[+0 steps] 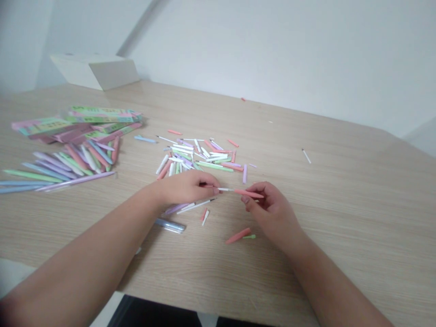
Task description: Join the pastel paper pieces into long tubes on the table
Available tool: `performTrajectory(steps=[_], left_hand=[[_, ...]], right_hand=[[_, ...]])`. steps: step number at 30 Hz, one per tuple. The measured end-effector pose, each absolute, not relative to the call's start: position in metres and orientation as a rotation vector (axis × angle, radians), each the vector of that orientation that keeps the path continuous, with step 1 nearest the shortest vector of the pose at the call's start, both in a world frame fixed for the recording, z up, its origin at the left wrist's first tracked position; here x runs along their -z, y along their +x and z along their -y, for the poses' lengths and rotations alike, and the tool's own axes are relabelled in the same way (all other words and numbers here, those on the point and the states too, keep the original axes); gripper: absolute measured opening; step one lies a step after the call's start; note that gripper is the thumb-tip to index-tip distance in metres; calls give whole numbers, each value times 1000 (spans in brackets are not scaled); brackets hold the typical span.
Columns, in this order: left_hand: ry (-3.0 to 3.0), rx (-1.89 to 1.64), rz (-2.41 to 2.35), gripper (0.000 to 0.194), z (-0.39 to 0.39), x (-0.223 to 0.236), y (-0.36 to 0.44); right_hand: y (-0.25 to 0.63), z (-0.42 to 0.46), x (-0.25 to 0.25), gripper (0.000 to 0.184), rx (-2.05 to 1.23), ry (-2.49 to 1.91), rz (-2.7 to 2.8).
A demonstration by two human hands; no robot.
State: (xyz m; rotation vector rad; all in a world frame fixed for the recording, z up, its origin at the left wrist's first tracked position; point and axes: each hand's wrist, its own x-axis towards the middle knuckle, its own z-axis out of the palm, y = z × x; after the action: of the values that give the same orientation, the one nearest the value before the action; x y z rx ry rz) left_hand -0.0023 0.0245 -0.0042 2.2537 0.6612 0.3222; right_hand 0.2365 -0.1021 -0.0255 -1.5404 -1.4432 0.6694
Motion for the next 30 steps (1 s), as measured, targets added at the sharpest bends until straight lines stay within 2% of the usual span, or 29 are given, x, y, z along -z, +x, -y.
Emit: performTrajectory(steps=[7,11,18,23,30], left_hand=[[2404,-342,-552,27,-19,7,4],[2433,-337,-487,32,-12,9,10],[2545,-322,-713,46,-5,10,12],[2620,-247,-742,40,-3,10,15],[2604,-225,-738,37,-3,12,16]], right_hand=[[223,100,18,18,-589,-1733,1611],[215,101,15,21,-716,-1747,1632],[213,106,13,26,-722,-1774,1632],[212,107,12,34,-768,-1766,1616],[219,104,10,26,-590,-1717,1802]])
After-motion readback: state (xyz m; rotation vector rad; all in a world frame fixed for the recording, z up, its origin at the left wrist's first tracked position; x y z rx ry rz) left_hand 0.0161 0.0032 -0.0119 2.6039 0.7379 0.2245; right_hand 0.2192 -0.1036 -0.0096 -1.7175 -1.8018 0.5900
